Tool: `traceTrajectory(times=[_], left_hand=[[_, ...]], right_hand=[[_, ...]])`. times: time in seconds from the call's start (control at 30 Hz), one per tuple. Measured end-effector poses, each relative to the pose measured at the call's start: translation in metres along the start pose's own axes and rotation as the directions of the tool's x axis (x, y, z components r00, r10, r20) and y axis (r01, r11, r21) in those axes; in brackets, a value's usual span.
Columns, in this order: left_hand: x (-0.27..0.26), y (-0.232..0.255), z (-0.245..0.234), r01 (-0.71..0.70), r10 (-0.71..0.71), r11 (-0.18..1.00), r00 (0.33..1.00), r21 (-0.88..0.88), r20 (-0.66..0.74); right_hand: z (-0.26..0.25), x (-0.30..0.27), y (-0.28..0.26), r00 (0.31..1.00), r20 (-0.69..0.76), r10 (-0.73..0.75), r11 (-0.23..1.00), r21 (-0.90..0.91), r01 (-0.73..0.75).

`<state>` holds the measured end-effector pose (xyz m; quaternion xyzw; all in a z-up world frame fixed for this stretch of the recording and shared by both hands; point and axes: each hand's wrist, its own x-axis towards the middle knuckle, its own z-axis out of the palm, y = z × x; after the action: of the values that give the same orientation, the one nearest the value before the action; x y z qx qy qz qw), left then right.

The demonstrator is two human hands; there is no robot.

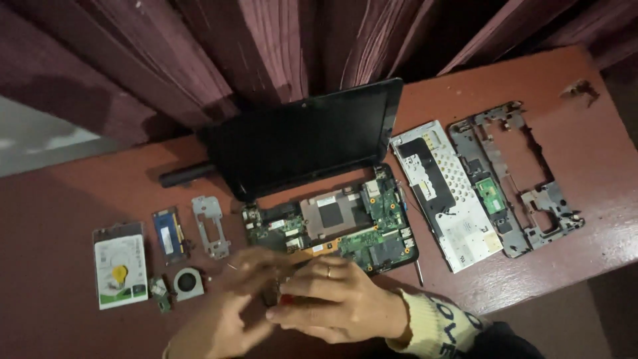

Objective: Connecting internal motherboard components and ribbon cables during a laptop repair

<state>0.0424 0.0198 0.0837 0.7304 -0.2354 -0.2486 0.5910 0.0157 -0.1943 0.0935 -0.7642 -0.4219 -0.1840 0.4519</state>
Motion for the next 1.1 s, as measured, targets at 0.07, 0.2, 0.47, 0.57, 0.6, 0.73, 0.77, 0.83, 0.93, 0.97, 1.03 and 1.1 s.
traceTrajectory(times=[0.07, 0.2, 0.47, 0.57, 0.6, 0.73, 0.77, 0.83, 0.93, 0.97, 1.03, 1.1], left_hand=[[0.003, -0.003, 0.004, -0.209, 0.189, 0.959, 0.975, 0.192, 0.12], [0.003, -0.023, 0.025, -0.33, 0.339, 0.936, 0.938, 0.122, -0.064], [0.006, -0.035, 0.028, -0.413, 0.422, 0.899, 0.906, 0.145, -0.038], [0.016, -0.018, 0.023, -0.456, 0.442, 0.882, 0.888, 0.121, 0.127], [0.015, -0.016, 0.023, -0.452, 0.438, 0.883, 0.89, 0.125, 0.123], [0.012, -0.006, 0.02, -0.39, 0.402, 0.913, 0.911, -0.119, 0.095], [0.01, -0.004, 0.019, -0.338, 0.356, 0.924, 0.931, -0.181, 0.081], [0.031, -0.042, 0.063, -0.551, 0.545, 0.704, 0.824, -0.448, -0.155], [0.025, -0.032, 0.056, -0.627, 0.551, 0.682, 0.779, -0.377, -0.299], [0.017, -0.018, 0.04, -0.461, 0.439, 0.884, 0.876, -0.08, -0.199], [0.017, -0.024, 0.039, -0.46, 0.442, 0.886, 0.877, -0.061, -0.189], [0.015, -0.029, 0.037, -0.458, 0.444, 0.888, 0.878, -0.046, -0.178]], right_hand=[[0.001, -0.004, -0.001, 0.997, 0.011, 0.082, 0.995, 0.055, -0.083], [0.014, -0.009, -0.006, 0.979, -0.079, 0.188, 0.978, 0.109, -0.179], [-0.009, 0.003, -0.007, 0.992, 0.078, 0.1, 0.94, 0.319, -0.12], [-0.012, -0.001, -0.003, 0.975, 0.214, 0.063, 0.814, 0.554, -0.174], [-0.014, 0.002, -0.002, 0.975, 0.215, 0.06, 0.811, 0.558, -0.173], [-0.011, 0.001, 0.003, 0.978, 0.191, 0.081, 0.874, 0.458, -0.162], [-0.008, -0.004, 0.004, 0.985, 0.147, 0.086, 0.929, 0.346, -0.133], [0.007, -0.015, 0.005, 0.991, 0.095, 0.096, 0.947, 0.299, -0.121], [0.014, -0.016, 0.0, 0.993, 0.016, 0.114, 0.968, 0.221, -0.115], [0.014, -0.012, -0.001, 0.993, -0.016, 0.116, 0.976, 0.189, -0.111], [0.009, -0.012, 0.001, 0.993, 0.034, 0.116, 0.965, 0.234, -0.121], [0.0, -0.006, 0.002, 0.99, 0.085, 0.117, 0.951, 0.278, -0.136]])
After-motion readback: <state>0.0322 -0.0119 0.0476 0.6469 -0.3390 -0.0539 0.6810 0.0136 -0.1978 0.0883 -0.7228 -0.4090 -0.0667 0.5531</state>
